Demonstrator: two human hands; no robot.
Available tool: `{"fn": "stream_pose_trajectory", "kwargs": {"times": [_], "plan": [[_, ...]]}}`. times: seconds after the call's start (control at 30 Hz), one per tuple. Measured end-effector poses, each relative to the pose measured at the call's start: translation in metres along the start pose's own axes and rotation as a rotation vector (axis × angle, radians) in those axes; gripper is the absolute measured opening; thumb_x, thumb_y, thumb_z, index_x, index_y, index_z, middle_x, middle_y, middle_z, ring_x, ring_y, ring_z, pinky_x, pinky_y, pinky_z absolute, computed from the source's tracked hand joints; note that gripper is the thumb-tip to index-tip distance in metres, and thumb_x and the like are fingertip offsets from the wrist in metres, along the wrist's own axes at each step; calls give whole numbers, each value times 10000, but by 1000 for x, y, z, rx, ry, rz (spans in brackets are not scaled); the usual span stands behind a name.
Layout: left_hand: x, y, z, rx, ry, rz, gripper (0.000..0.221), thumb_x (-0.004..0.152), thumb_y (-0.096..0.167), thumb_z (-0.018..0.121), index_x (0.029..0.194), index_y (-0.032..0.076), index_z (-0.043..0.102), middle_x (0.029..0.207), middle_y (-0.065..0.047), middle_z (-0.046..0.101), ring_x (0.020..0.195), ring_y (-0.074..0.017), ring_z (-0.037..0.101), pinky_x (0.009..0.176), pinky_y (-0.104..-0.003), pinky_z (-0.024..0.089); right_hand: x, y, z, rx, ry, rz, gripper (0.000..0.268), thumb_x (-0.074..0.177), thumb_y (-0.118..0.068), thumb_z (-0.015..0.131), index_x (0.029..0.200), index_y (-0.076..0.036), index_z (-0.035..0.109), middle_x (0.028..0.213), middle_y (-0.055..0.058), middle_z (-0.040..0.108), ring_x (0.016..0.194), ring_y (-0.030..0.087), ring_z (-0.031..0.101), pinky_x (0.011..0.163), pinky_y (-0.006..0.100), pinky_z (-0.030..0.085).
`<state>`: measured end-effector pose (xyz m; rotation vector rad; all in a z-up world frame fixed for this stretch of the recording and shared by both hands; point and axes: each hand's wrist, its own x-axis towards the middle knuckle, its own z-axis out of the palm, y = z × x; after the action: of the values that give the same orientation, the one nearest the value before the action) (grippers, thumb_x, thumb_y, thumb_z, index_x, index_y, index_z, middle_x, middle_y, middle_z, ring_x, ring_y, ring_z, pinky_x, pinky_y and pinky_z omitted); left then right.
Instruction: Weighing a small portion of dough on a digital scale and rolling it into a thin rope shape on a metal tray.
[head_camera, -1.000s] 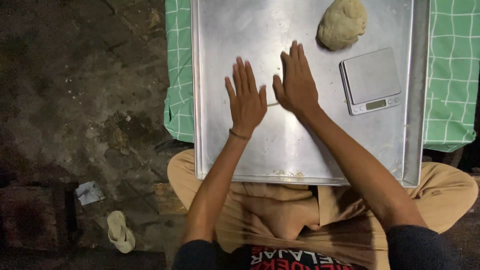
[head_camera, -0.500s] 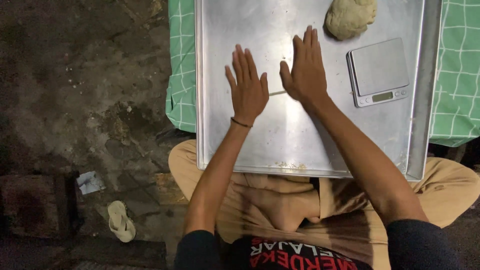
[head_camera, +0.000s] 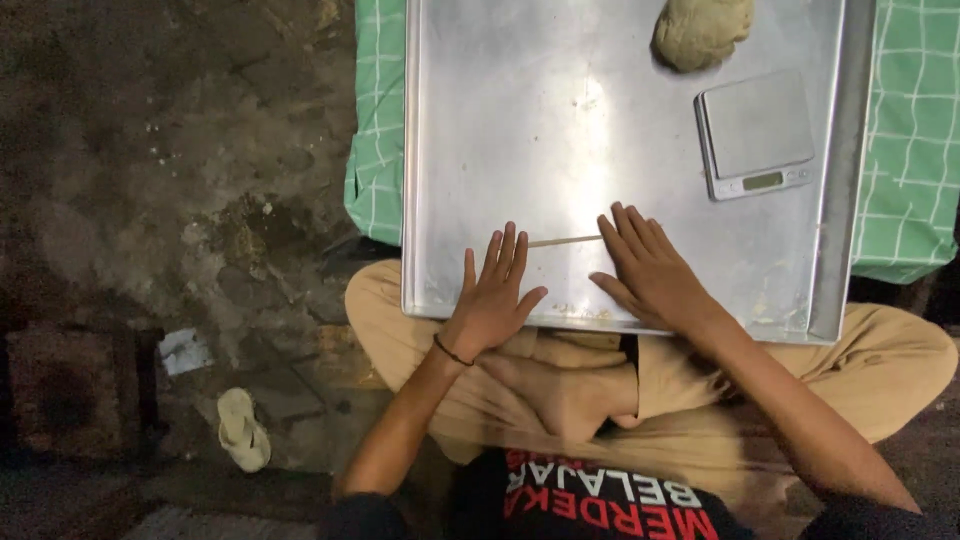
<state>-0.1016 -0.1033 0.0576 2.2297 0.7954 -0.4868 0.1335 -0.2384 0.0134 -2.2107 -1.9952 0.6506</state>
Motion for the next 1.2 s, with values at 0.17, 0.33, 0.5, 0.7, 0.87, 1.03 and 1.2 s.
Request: {"fn": "stream_pose_trajectory", "kwargs": {"times": [0.17,0.33,0.5,0.7,0.87,1.03,1.2], "plan": [[-33,18,6,5,21,-61,780,1077,535,295,1628,33,64,1699,-209,27,1578,-319,42,1201,-595,-173,-31,0,-13,132,-116,49,788,998,-627,399,1655,-217,253,1707,133,211,1567,320,184,1280,484,94],[-5,33,31,139,488,30,587,1083,392,456,1538,29,376,1501,-200,444,1431,-319,404,1235,-576,35,-39,-17,-17,273,235,136,518,1017,-371,610,1475,-133,576,1572,189,493,1479,335,424,1265,441,259],[52,12,62,113,713,214,320,1045,254,605,1316,86,632,1296,-104,596,1244,-259,586,1198,-510,343,-39,-14,-6,331,372,150,447,1027,-317,636,1437,-145,600,1528,150,543,1439,301,478,1234,432,333],[56,-1,54,111,572,266,152,1069,185,497,1187,133,575,1037,-65,592,1041,-230,637,1037,-420,422,-39,-27,-19,475,396,165,369,1042,-240,642,1400,-150,625,1428,104,621,1347,302,561,1161,471,402],[38,0,37,125,522,222,252,1050,215,564,1267,88,572,1101,-95,593,1055,-248,612,1015,-438,423,-11,-44,-6,440,340,75,402,1018,-305,665,1395,-177,617,1322,68,681,1265,291,621,1093,477,463],[27,12,22,-57,538,229,165,1088,164,495,1166,66,602,1035,-113,624,1006,-255,642,991,-430,445,8,-61,-12,404,265,102,369,1016,-287,651,1362,-158,642,1253,91,697,1215,312,640,1053,488,472],[7,39,-6,-579,530,258,193,1107,251,504,1227,122,582,1128,-81,647,1030,-207,651,957,-395,501,6,-79,-22,694,348,202,282,1035,-297,681,1294,-185,691,1115,49,745,1141,274,690,1041,460,488]]}}
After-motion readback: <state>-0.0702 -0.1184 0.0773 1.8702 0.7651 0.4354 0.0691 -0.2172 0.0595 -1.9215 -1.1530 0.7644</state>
